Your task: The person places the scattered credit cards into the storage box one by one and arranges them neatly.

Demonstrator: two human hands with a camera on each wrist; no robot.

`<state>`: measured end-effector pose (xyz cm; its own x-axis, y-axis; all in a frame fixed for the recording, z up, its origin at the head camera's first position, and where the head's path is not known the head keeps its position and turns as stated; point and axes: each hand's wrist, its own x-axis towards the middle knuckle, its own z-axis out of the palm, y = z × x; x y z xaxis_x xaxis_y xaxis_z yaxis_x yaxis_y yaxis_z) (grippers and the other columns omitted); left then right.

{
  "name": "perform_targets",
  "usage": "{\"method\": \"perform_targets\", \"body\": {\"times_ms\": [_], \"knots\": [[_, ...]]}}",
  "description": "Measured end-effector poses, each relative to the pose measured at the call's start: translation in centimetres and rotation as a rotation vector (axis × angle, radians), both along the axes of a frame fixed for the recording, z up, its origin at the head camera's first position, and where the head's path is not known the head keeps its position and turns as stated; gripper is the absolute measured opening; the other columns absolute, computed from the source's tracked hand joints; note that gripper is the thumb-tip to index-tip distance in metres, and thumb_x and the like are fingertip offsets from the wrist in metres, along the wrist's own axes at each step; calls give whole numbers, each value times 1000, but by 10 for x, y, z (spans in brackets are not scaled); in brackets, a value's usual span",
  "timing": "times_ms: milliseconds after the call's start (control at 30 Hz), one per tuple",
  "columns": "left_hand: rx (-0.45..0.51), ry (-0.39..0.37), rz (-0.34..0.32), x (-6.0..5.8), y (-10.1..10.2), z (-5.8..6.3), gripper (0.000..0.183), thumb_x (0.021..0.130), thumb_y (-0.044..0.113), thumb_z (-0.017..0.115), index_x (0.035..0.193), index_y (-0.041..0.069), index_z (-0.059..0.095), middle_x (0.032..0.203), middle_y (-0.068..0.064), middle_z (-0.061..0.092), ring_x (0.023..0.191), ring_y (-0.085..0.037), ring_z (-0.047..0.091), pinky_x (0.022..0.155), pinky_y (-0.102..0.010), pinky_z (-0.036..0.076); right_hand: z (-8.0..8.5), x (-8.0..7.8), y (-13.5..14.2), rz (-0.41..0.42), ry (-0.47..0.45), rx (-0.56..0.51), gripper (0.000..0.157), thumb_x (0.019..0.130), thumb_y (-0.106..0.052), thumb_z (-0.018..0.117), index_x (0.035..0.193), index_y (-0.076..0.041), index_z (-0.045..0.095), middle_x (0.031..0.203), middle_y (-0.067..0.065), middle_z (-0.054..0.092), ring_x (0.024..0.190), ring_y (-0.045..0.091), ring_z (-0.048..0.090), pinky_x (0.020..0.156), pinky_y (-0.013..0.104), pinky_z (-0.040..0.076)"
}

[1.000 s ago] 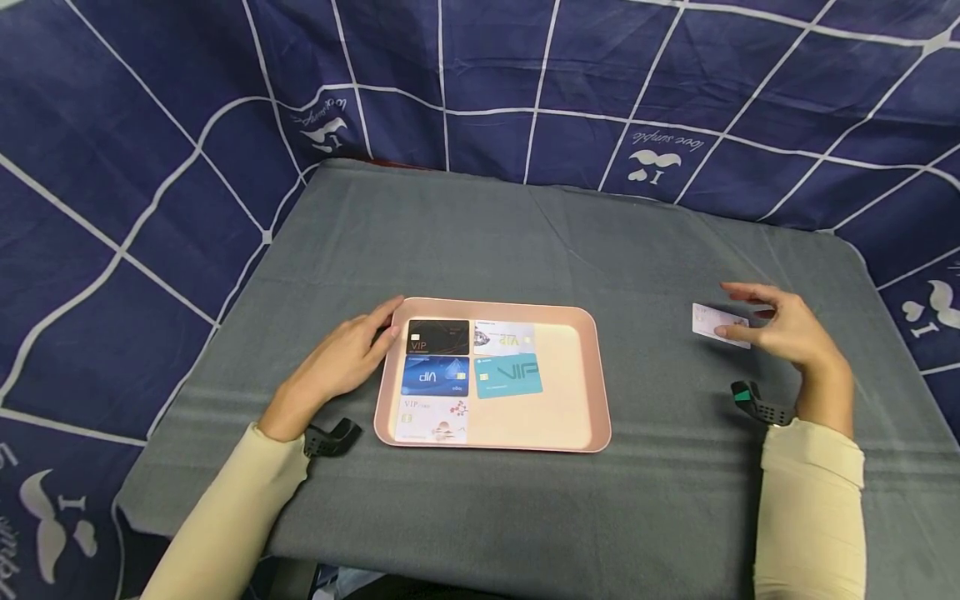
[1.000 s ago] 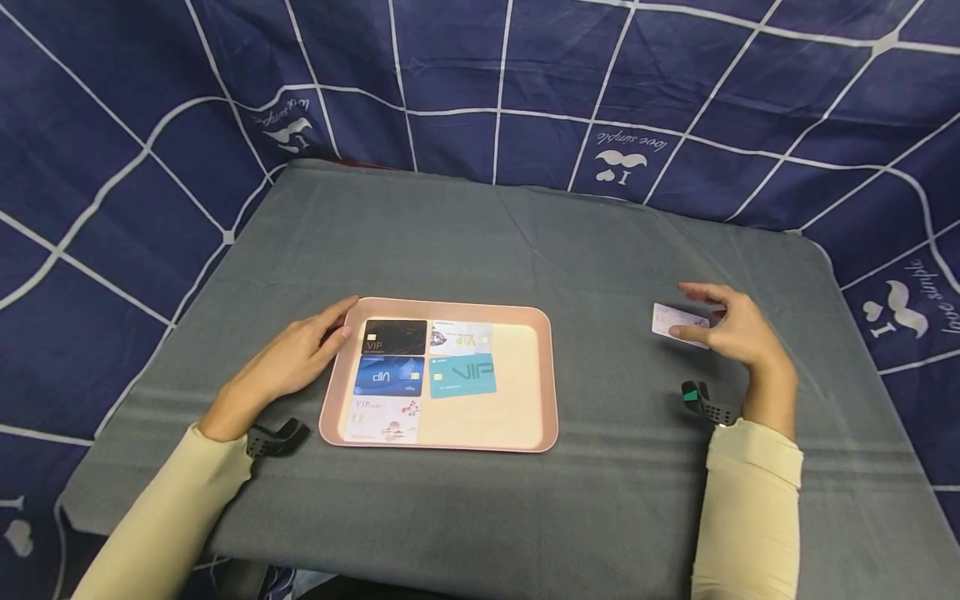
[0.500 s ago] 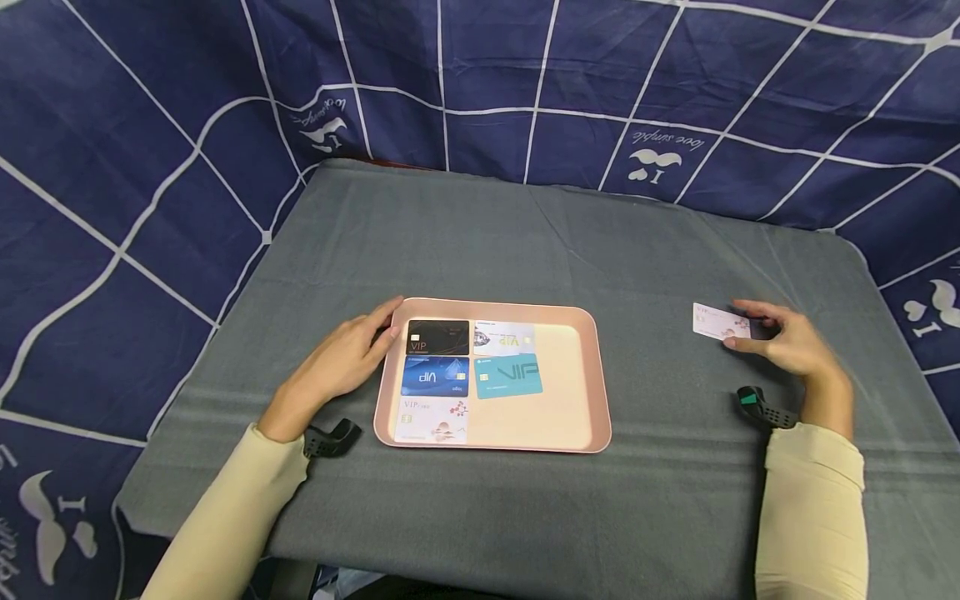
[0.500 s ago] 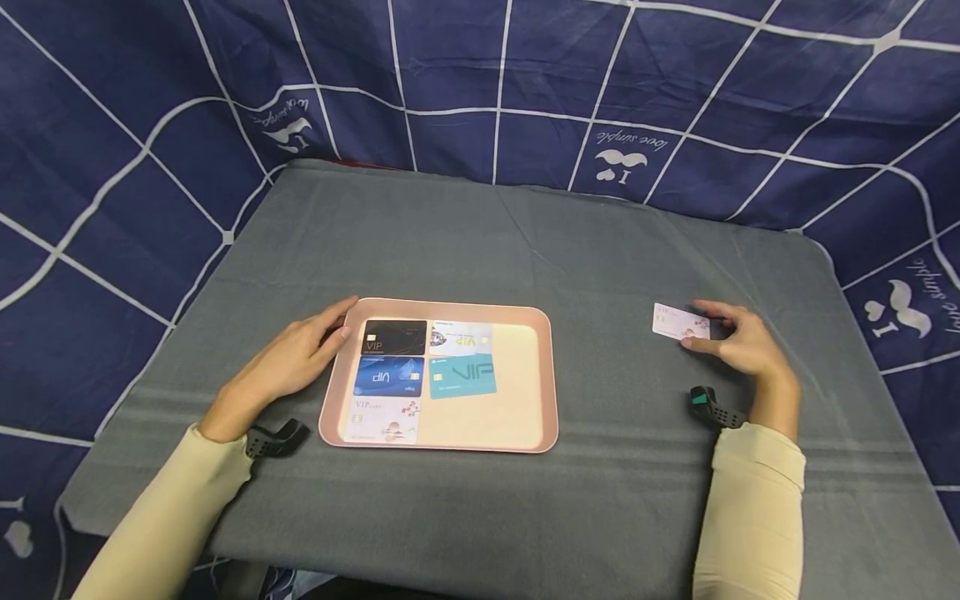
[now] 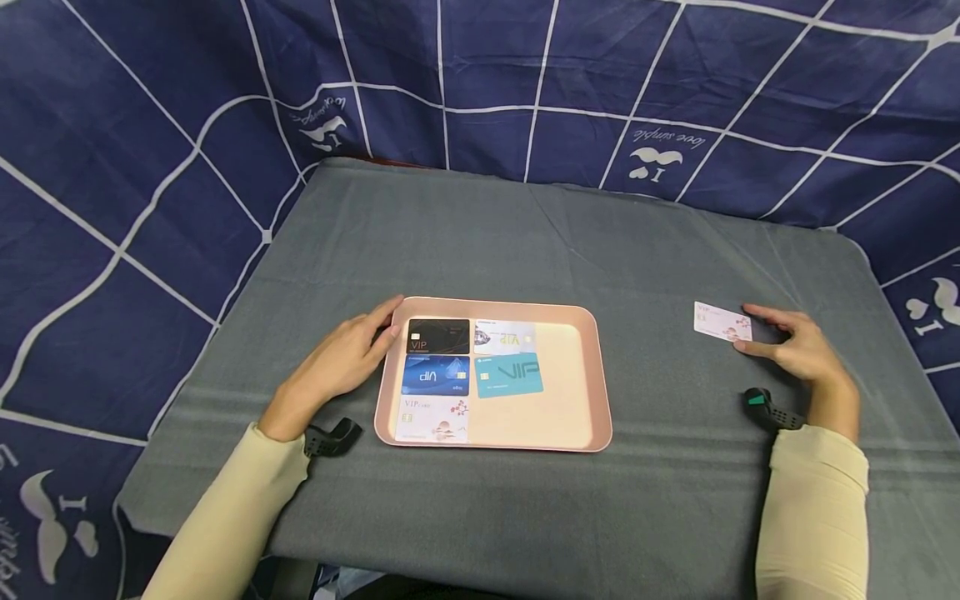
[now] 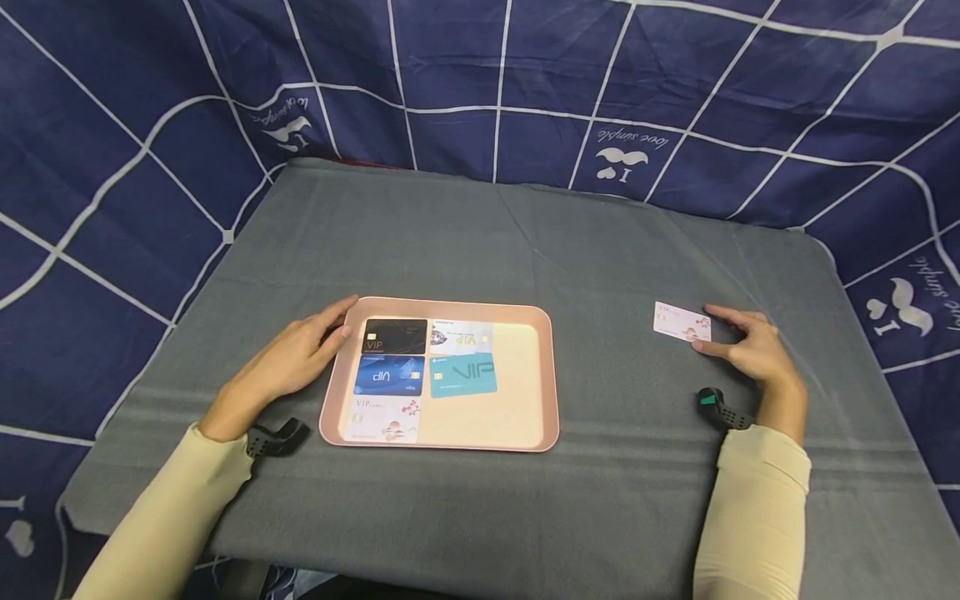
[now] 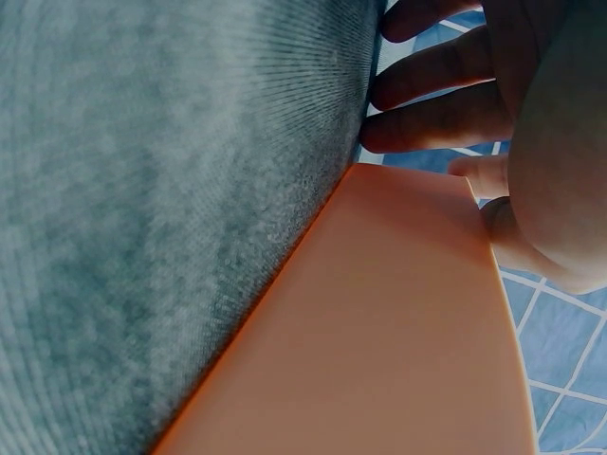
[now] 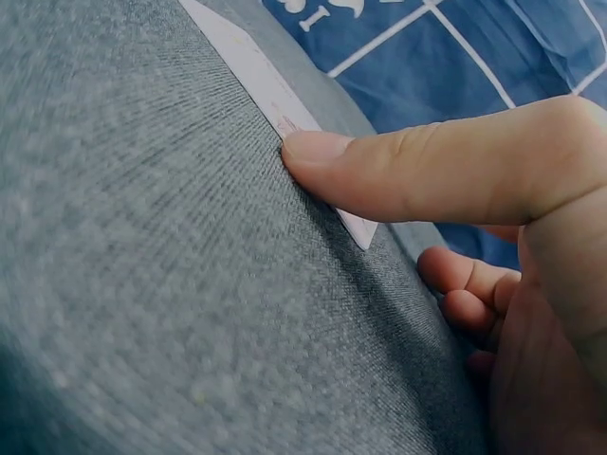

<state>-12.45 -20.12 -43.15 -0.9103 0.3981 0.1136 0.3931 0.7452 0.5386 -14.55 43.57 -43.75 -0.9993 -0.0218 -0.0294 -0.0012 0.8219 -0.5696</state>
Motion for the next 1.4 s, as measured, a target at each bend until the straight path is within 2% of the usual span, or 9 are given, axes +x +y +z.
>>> {"method": "perform_targets", "body": {"times_ms": [167,467,567,700,800,900,1033,1200,1400], "knots": [[3,5,0,1,0,1,48,106,19,47,149,-1,40,131,-32,56,118,-44,56,98,-57,43,0,-2,-1,-30,-51,-3,70,83,-27,80,144,-8,50,142,37,36,128,51,30,103,64,23],[2,11,-8,1,0,1,48,106,17,48,149,-1,40,128,-31,58,116,-44,58,96,-57,44,-1,-1,-1,-50,-63,-8,67,83,-28,81,141,-9,54,141,34,36,128,49,29,101,66,22],[1,15,-7,1,0,1,48,105,17,48,148,-1,40,128,-31,58,116,-44,58,96,-57,44,-1,-1,-1,-34,-43,-1,63,83,-27,80,137,-5,56,139,34,39,126,48,32,99,63,24],[1,13,-5,1,0,1,48,105,17,48,149,-1,40,128,-32,58,116,-44,58,96,-57,44,-3,-1,-1,-3,6,17,57,83,-25,81,129,-1,58,133,25,48,117,37,38,95,42,28],[3,10,-6,1,0,1,48,106,18,48,149,-1,40,128,-32,57,116,-44,58,96,-57,44,-4,-1,0,9,32,7,54,81,-23,82,124,0,60,119,6,56,107,24,41,86,28,27],[5,7,-4,1,0,1,48,105,18,48,149,-1,40,129,-32,57,116,-44,58,96,-57,44,-4,-1,1,11,35,-22,52,81,-21,83,121,2,60,103,-9,55,98,13,41,81,20,26],[6,8,-3,1,0,1,48,105,18,49,149,-1,40,129,-32,57,116,-44,58,96,-57,44,-4,0,0,-4,17,-59,51,80,-20,84,119,2,58,95,-15,53,90,7,41,75,18,28],[11,20,-6,0,0,0,48,105,18,49,149,0,41,128,-31,58,116,-44,58,96,-57,44,-3,2,-2,-32,-3,-133,42,81,-17,83,114,-8,58,97,-21,50,87,8,39,72,24,30],[13,22,-10,0,0,-1,48,105,18,48,148,-1,40,128,-30,58,116,-43,58,96,-56,44,-3,2,-2,-33,2,-162,40,81,-12,82,112,-11,57,98,-20,50,86,8,38,71,22,30]]}}
